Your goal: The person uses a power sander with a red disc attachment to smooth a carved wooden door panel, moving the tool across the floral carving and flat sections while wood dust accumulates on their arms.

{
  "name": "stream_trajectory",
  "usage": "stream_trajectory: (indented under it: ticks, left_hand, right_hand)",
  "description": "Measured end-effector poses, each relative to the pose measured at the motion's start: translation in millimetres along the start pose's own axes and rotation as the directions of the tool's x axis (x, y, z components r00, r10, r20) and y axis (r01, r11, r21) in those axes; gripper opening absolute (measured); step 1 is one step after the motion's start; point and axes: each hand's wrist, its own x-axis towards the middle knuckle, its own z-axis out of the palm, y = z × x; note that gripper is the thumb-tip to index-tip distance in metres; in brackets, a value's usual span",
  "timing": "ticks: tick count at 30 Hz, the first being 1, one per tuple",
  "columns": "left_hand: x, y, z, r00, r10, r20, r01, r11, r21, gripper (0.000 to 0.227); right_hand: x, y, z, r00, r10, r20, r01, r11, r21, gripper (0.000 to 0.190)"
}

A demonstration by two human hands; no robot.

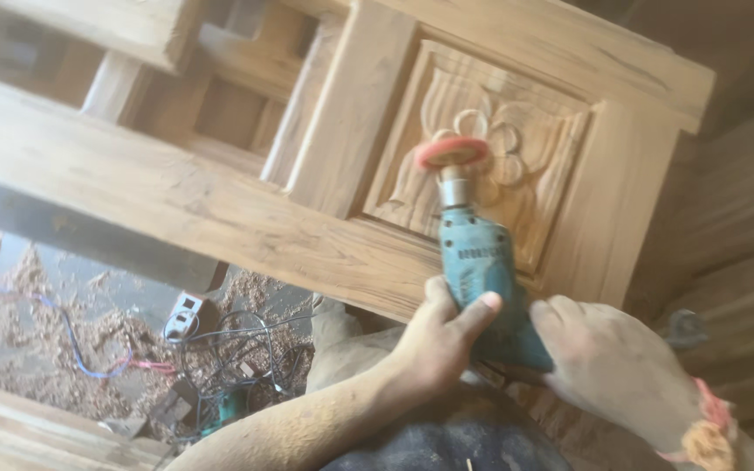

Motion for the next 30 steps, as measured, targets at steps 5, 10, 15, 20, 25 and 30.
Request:
stream_trajectory:
  ticks: [5,10,15,20,25,30]
  left_hand:
    - [-1.2,-5.6,12.0,0.998,0.070,0.002,-0.070,0.997,-0.016,0.055]
    - [5.6,-13.2,21.9,0.996,0.086,0.002,-0.086,0.995,-0.057,0.055]
    - [4.3,-27.7,30.7,0.990,0.132,0.045,-0.112,0.944,-0.309,0.053]
    - [18.8,-29.9,35.9,0.995,0.090,0.031,-0.072,0.926,-0.372,0.055]
    - [30.8,-24.8,60.0,0.992,0.127,0.021,-0.106,0.900,-0.422,0.058]
    - [31.0,-20.8,76.0,0.995,0.102,-0.015,-0.098,0.899,-0.426,0.060]
  right_hand:
    - [-6.1,21.4,4.4,0.996,-0.055,0.069,0.061,0.995,-0.085,0.047]
    - [-12.5,42.2,8.0,0.992,-0.105,0.073,0.114,0.984,-0.140,0.049]
    - [-12.3,53.8,1.5,0.967,-0.177,0.185,0.211,0.960,-0.186,0.068]
    - [2.6,74.7,-1.1,0.945,-0.276,0.174,0.311,0.923,-0.225,0.067]
    - [5.2,112.8,-1.3,0.919,-0.360,0.161,0.391,0.887,-0.246,0.081]
    - [4.7,128.9,-3.7,0.943,-0.209,0.259,0.286,0.908,-0.307,0.083]
